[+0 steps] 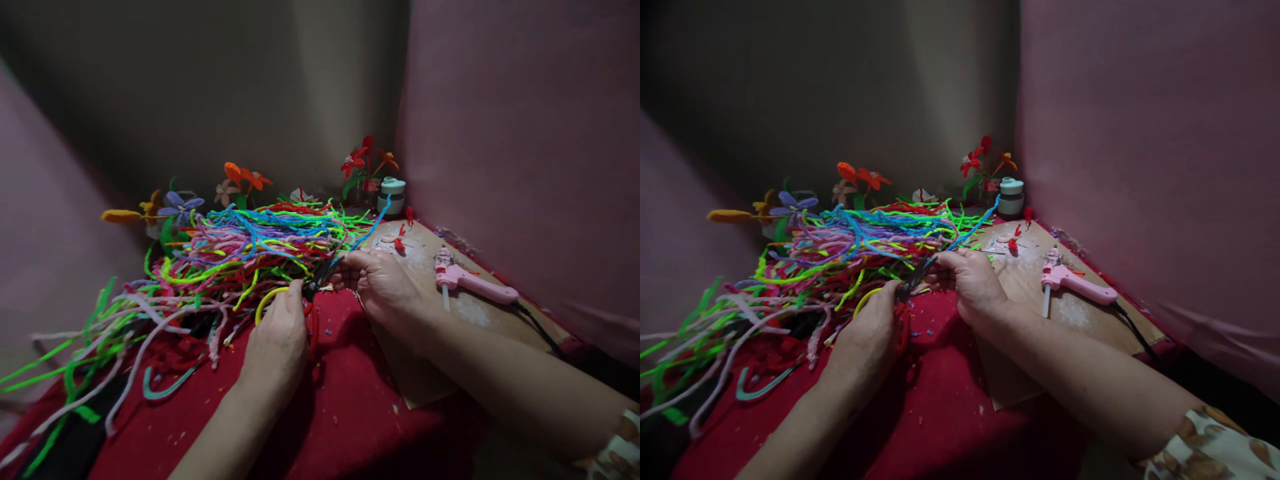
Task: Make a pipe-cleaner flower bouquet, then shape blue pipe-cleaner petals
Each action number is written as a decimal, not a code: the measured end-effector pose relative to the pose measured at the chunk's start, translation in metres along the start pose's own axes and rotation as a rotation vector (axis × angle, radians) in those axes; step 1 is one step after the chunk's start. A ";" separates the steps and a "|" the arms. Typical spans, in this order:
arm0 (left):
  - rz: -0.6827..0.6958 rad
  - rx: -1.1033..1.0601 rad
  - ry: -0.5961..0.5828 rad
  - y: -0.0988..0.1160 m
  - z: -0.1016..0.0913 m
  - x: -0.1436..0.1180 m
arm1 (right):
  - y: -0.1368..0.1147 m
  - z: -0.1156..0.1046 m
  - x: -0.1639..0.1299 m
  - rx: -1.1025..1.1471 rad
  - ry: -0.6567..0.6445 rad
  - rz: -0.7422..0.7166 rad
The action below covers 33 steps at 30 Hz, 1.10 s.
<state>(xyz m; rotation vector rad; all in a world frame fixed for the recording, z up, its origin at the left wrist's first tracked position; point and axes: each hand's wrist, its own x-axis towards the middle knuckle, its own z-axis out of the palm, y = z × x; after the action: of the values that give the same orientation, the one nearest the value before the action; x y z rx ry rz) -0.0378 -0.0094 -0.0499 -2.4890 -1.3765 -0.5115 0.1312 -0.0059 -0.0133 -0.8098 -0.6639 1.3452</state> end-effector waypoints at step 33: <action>-0.019 0.359 -0.010 0.010 -0.018 0.002 | -0.001 -0.001 -0.001 0.047 0.017 0.082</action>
<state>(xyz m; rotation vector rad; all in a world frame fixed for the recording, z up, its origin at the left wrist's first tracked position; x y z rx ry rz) -0.0313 -0.0197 -0.0327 -2.1934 -1.3589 -0.2300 0.1324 -0.0071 -0.0128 -0.8172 -0.5894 1.4210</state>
